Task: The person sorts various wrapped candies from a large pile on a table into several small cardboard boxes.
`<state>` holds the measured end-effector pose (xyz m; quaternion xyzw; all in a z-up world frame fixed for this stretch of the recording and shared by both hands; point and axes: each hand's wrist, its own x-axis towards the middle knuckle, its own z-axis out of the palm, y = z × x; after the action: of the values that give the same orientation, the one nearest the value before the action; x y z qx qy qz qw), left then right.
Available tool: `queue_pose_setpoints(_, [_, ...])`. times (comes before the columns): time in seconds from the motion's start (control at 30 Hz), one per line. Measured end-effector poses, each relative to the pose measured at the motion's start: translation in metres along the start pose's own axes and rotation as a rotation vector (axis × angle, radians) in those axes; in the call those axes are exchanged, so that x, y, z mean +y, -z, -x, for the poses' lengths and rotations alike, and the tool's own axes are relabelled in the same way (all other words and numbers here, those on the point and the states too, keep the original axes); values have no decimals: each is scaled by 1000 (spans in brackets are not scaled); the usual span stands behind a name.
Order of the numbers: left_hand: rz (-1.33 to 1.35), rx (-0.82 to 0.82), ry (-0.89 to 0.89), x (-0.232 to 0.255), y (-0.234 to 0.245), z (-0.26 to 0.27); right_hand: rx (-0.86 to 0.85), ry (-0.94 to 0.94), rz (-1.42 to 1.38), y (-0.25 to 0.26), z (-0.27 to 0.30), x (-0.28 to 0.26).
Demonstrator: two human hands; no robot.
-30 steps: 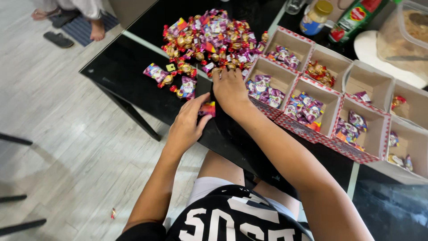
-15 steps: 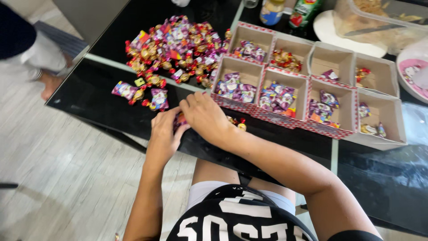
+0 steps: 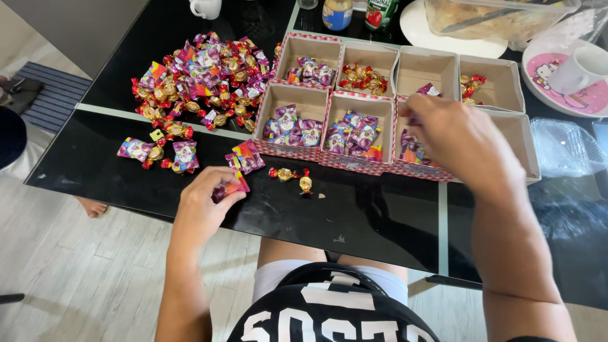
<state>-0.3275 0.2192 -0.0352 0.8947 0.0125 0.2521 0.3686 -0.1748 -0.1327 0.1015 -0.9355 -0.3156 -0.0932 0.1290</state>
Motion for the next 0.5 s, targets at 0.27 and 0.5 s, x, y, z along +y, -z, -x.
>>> queue_pose_setpoints(0.27, [199, -182, -199, 101, -22, -43, -334, -390, -29, 44, 15, 70])
queue_pose_setpoints(0.5, [312, -502, -550, 167, -122, -98, -4, -118, 42, 56, 46, 134])
